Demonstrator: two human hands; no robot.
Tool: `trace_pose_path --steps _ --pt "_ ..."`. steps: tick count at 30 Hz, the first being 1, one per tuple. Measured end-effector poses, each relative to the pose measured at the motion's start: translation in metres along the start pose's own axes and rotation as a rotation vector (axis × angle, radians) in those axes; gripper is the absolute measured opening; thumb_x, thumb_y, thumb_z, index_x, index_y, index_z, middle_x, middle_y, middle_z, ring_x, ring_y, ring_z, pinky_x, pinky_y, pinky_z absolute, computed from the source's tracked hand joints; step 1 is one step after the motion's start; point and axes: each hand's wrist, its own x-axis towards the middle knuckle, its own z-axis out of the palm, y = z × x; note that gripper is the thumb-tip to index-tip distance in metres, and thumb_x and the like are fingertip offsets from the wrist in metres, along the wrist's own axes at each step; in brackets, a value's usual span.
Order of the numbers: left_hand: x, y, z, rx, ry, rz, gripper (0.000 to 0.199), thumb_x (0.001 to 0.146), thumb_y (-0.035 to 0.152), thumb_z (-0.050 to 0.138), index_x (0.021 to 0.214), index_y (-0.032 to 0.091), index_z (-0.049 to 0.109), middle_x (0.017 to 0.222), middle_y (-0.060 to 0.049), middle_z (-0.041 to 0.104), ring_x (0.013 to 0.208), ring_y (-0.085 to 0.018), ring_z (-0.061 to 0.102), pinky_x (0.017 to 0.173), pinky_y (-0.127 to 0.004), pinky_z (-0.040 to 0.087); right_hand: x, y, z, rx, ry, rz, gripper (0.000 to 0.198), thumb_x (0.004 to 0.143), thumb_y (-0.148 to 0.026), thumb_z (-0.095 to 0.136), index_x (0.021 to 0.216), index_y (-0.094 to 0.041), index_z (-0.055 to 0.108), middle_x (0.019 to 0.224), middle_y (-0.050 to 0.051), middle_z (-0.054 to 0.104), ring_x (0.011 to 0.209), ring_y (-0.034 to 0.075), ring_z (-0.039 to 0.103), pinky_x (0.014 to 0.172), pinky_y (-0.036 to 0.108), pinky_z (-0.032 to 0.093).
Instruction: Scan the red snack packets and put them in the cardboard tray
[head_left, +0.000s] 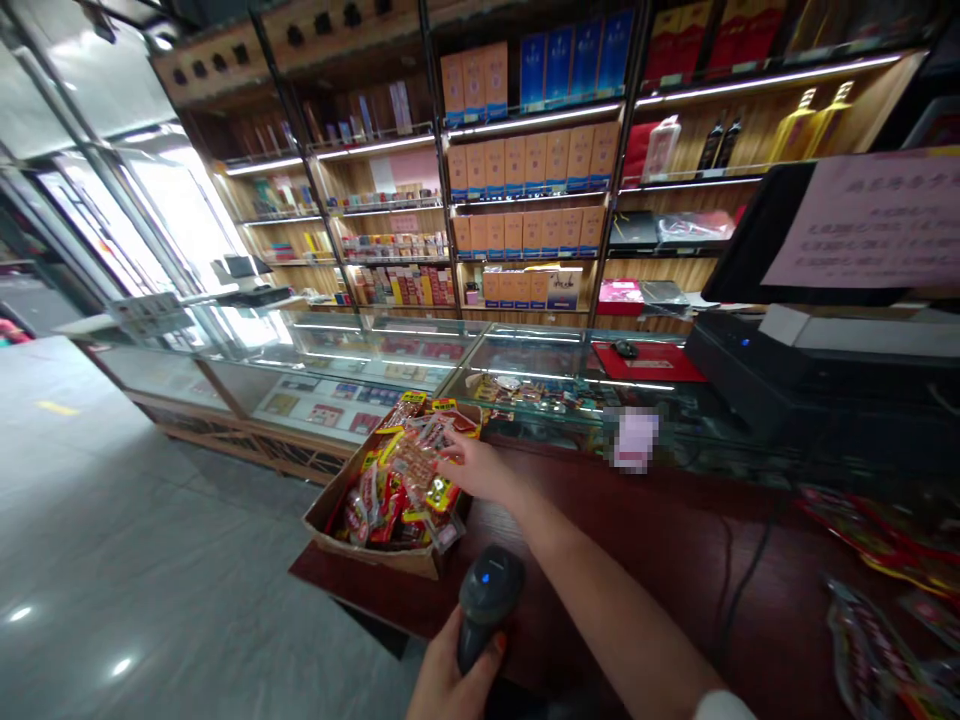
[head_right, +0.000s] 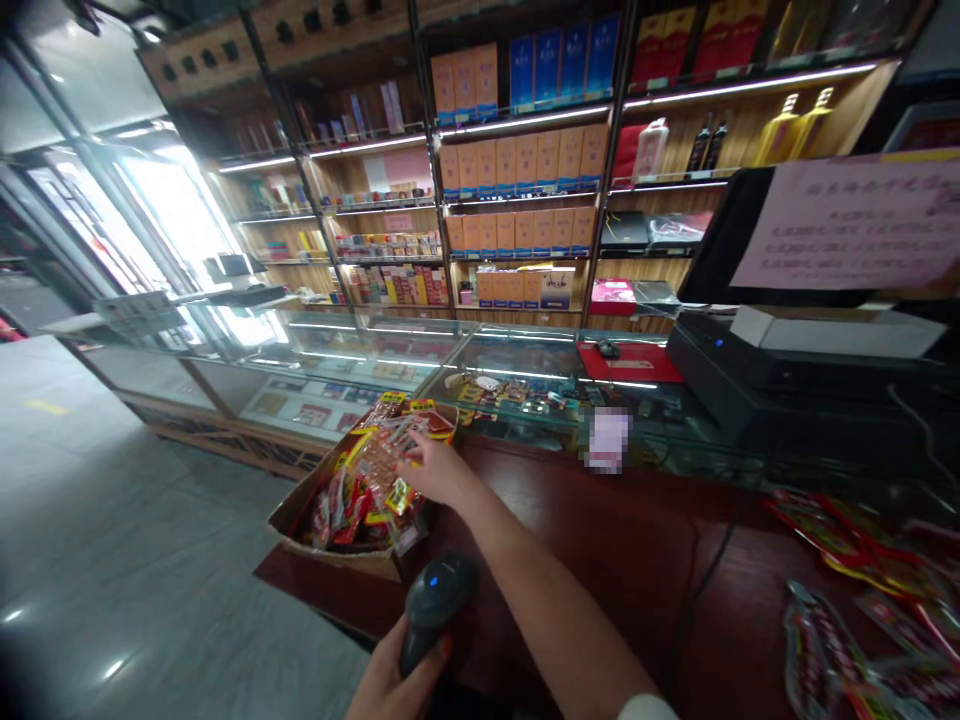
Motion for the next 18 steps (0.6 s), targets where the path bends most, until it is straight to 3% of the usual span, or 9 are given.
trace_pose_path --steps 2,5,8,11,14,15,16,18 --pt "0.001 -0.001 0.000 0.027 -0.005 -0.006 0.042 0.081 0.047 0.070 0.109 0.015 0.073 0.096 -0.008 0.077 0.091 -0.028 0.067 0.083 -0.031 0.053 -0.004 0.009 -0.001 -0.033 0.073 -0.045 0.059 0.079 -0.031 0.073 0.136 -0.031 0.058 0.128 0.003 0.070 0.113 0.024 0.067 0.102 0.042 0.051" --pt "0.006 -0.005 0.004 0.030 -0.039 -0.037 0.044 0.082 0.053 0.069 0.107 0.017 0.071 0.085 -0.004 0.075 0.074 -0.022 0.066 0.068 -0.027 0.052 -0.042 0.048 -0.040 -0.069 0.309 -0.018 0.051 0.084 -0.037 0.066 0.135 -0.030 0.058 0.136 0.004 0.064 0.124 0.024 0.060 0.110 0.044 0.044" --pt "0.018 -0.009 0.013 0.018 -0.131 -0.091 0.044 0.080 0.060 0.067 0.097 0.019 0.066 0.053 0.006 0.054 0.044 -0.014 0.047 0.044 -0.022 0.040 -0.112 0.096 -0.113 -0.237 0.741 0.262 0.056 0.081 -0.042 0.063 0.133 -0.021 0.058 0.143 0.015 0.056 0.139 0.032 0.045 0.119 0.055 0.028" --pt "0.032 0.001 0.028 0.003 -0.198 -0.122 0.040 0.081 0.058 0.064 0.094 0.020 0.060 0.045 0.011 0.039 0.037 -0.012 0.037 0.037 -0.021 0.030 -0.192 0.124 -0.184 -0.518 1.060 0.550 0.070 0.080 -0.046 0.059 0.142 -0.015 0.049 0.157 0.021 0.037 0.152 0.041 0.015 0.119 0.064 0.015" --pt "0.044 0.030 0.045 0.069 -0.208 -0.011 0.025 0.084 0.045 0.055 0.089 0.020 0.057 0.050 0.008 0.044 0.041 -0.014 0.043 0.040 -0.023 0.034 -0.256 0.131 -0.232 -0.750 1.127 0.806 0.078 0.080 -0.048 0.054 0.149 -0.013 0.041 0.160 0.025 0.027 0.150 0.048 0.011 0.113 0.070 0.019" --pt "0.047 0.042 0.050 0.132 -0.268 0.105 0.020 0.087 0.036 0.050 0.091 0.019 0.058 0.060 0.003 0.054 0.052 -0.016 0.051 0.048 -0.024 0.041 -0.271 0.132 -0.243 -0.817 1.120 0.879 0.079 0.082 -0.049 0.050 0.150 -0.012 0.039 0.160 0.027 0.026 0.149 0.049 0.014 0.111 0.070 0.022" --pt "0.051 0.054 0.055 0.146 -0.290 0.163 0.018 0.085 0.029 0.050 0.094 0.017 0.060 0.074 -0.001 0.062 0.065 -0.018 0.057 0.059 -0.026 0.046 -0.283 0.134 -0.252 -0.880 1.092 0.949 0.079 0.083 -0.050 0.047 0.151 -0.011 0.038 0.160 0.029 0.026 0.149 0.049 0.017 0.109 0.069 0.025" --pt "0.059 0.077 0.064 0.173 -0.348 0.218 0.023 0.082 0.023 0.053 0.101 0.017 0.064 0.086 -0.003 0.067 0.076 -0.019 0.059 0.066 -0.025 0.046 -0.299 0.140 -0.265 -0.995 0.996 1.044 0.074 0.085 -0.050 0.043 0.148 -0.010 0.043 0.157 0.031 0.029 0.147 0.051 0.021 0.106 0.070 0.028"
